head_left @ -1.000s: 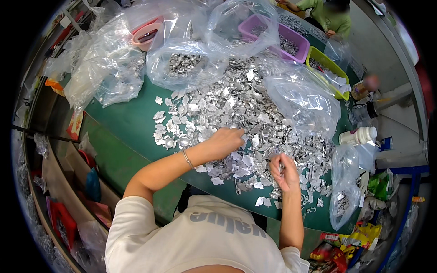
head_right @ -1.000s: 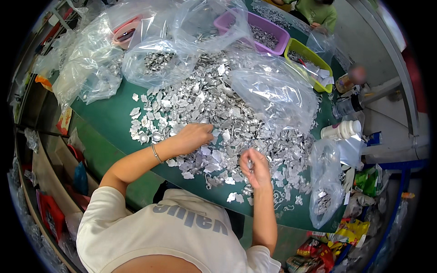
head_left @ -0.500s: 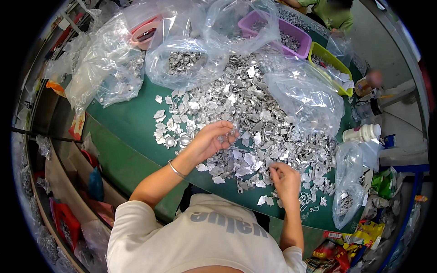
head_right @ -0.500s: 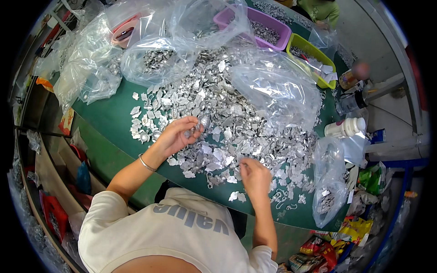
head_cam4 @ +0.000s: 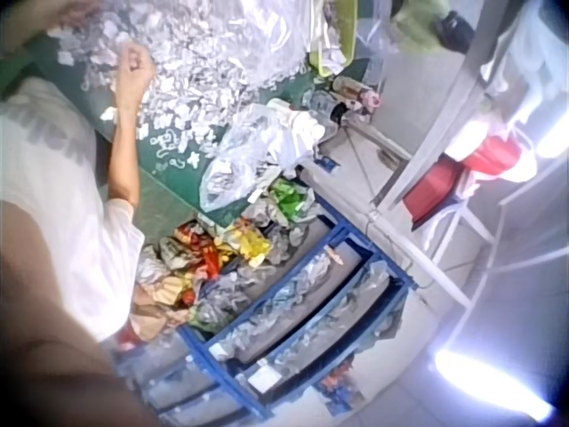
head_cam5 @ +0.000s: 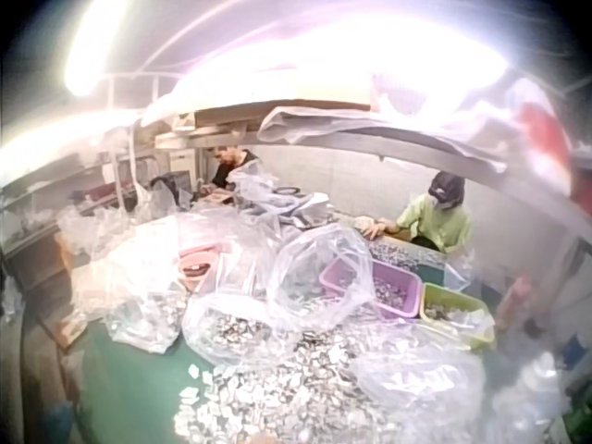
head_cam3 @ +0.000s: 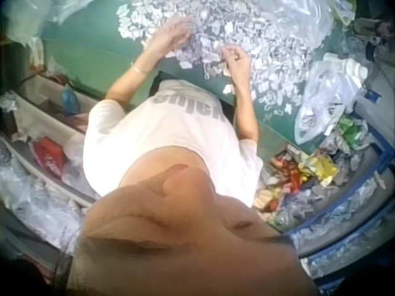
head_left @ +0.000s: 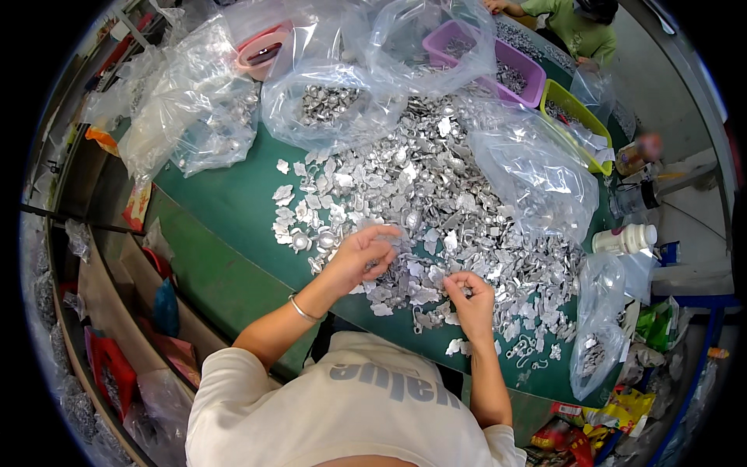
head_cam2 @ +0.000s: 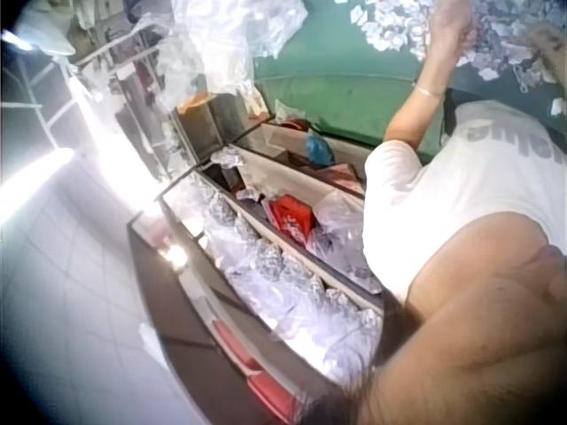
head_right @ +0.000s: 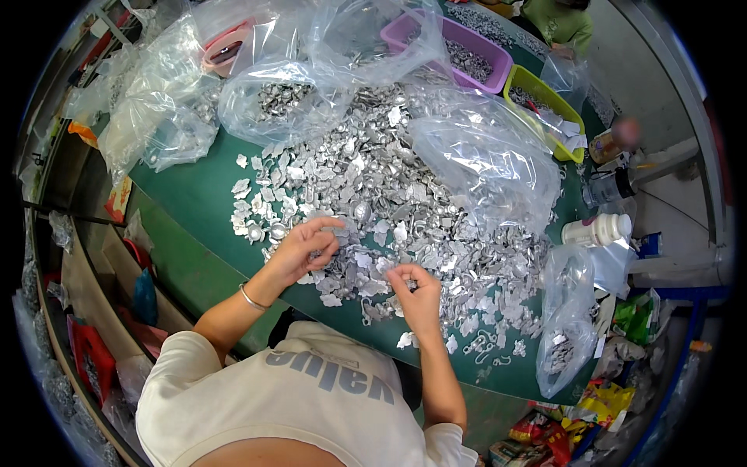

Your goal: The person sorts through silver metal components on a workbench by hand, picking them up from a large pile and moving them into different groups.

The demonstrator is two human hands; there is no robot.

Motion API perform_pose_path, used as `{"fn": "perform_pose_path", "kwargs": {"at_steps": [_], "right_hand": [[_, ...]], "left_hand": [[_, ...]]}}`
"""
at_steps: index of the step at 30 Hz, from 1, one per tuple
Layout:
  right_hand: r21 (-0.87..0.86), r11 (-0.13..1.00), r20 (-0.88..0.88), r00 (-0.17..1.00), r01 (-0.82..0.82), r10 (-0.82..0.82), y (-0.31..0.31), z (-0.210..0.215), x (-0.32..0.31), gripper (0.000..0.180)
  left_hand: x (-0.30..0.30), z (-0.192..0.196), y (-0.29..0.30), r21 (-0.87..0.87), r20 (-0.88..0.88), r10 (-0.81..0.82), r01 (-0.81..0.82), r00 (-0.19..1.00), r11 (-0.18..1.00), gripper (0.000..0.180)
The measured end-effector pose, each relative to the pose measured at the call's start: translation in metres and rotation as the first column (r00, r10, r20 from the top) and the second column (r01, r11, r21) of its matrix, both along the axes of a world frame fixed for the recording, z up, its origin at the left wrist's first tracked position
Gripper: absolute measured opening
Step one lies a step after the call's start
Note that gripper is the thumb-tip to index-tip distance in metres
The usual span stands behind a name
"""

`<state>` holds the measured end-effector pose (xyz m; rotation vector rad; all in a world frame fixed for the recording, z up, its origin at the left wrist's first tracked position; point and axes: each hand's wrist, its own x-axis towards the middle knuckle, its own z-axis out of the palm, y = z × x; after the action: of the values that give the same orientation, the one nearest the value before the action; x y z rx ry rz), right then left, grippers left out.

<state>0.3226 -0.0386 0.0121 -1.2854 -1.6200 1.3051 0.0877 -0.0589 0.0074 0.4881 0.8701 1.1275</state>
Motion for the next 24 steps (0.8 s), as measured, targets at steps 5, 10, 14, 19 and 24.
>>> {"fn": "perform_pose_path", "kwargs": {"at_steps": [5,10,14,19,24], "right_hand": [[0.210,0.937,0.622,0.778,-0.278,0.091,-0.006,0.005,-0.005,0.023],[0.377,0.900,0.502,0.865,-0.220,0.001,-0.007,-0.012,-0.001,0.026],[-0.501,0.839,-0.506,0.859,-0.214,-0.083,-0.003,0.000,0.013,0.014],[-0.414,0.885,-0.721,0.671,-0.215,-0.175,-0.005,0.027,-0.019,0.011],[0.305,0.904,-0.031,0.945,-0.301,0.325,-0.019,0.032,-0.050,0.007]], "left_hand": [[0.006,0.004,-0.008,0.123,-0.540,-0.004,0.083,0.842,0.989,0.017],[0.009,-0.005,-0.011,0.379,-0.699,0.220,0.092,0.680,0.921,0.017],[0.011,-0.006,-0.014,0.247,-0.620,0.127,0.039,0.774,0.968,0.019],[0.036,0.018,-0.032,-0.383,0.285,-0.186,0.289,0.940,0.877,0.027],[0.056,0.010,-0.041,-0.370,0.625,0.046,0.244,0.779,0.896,0.033]]}}
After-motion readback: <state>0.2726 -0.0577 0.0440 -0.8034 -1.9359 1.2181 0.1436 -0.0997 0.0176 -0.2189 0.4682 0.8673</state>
